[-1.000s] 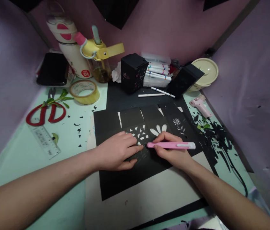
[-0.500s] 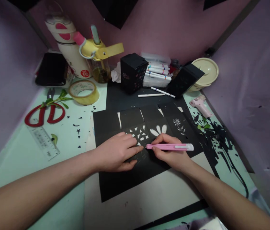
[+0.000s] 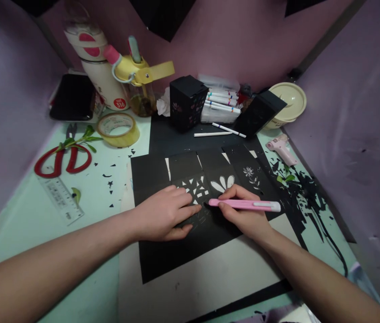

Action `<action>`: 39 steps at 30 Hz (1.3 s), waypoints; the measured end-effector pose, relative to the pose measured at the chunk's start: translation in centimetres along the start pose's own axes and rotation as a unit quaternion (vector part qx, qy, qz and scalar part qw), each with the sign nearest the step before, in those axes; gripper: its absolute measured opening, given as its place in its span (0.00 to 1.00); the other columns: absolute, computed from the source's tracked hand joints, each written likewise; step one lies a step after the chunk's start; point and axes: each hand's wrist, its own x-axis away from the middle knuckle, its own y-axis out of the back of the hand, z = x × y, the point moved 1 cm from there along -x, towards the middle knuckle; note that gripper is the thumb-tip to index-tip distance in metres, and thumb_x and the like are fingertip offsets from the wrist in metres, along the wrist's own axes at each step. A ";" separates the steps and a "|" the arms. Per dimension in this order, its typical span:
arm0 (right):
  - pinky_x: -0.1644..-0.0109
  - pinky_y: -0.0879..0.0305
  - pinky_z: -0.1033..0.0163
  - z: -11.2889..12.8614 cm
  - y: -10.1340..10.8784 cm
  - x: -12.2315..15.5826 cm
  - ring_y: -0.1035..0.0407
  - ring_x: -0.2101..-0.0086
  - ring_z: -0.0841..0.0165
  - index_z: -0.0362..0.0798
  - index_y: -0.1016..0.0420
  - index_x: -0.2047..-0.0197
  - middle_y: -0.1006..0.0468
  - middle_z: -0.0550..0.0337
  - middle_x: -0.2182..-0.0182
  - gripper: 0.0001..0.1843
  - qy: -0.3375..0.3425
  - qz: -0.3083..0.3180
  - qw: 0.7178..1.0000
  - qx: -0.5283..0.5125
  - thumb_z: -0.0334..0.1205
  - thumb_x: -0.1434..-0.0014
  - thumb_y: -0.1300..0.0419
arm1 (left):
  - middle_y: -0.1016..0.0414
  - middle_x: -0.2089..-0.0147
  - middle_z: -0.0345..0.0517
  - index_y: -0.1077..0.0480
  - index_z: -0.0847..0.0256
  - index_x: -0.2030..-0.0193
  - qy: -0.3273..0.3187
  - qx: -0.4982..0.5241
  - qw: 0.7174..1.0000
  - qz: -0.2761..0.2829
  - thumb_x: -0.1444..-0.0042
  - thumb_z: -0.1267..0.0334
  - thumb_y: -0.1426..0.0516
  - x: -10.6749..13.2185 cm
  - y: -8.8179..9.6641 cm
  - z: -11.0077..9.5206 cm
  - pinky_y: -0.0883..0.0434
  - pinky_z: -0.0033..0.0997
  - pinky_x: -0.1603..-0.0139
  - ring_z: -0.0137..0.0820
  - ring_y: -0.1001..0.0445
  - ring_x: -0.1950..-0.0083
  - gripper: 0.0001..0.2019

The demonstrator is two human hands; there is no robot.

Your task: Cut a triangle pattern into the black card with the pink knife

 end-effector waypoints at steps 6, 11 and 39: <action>0.74 0.40 0.66 0.4 -0.2 0.2 0.35 0.78 0.72 0.49 0.30 0.75 0.27 0.65 0.80 0.07 0.039 0.033 0.999 0.016 0.35 0.47 0.38 | 0.29 0.63 0.47 0.30 0.64 0.45 0.001 -0.001 1.000 0.005 0.39 0.61 0.45 0.0 0.1 0.0 0.37 0.36 0.65 0.36 0.32 0.64 0.17; 0.77 0.40 0.67 0.1 -0.5 0.4 0.35 0.80 0.73 0.49 0.26 0.69 0.28 0.66 0.81 0.07 0.007 0.020 0.999 -0.049 0.40 0.40 0.40 | 0.28 0.63 0.48 0.30 0.63 0.45 0.004 -0.001 1.000 0.011 0.39 0.60 0.45 0.0 0.1 0.0 0.36 0.36 0.64 0.35 0.32 0.64 0.17; 0.73 0.38 0.65 0.1 -0.7 0.4 0.31 0.77 0.70 0.49 0.28 0.72 0.24 0.62 0.78 0.08 0.075 0.033 0.995 0.059 0.38 0.42 0.39 | 0.29 0.64 0.47 0.29 0.64 0.48 0.001 -0.005 1.000 -0.009 0.40 0.60 0.44 0.1 -0.1 0.0 0.36 0.37 0.64 0.36 0.32 0.63 0.16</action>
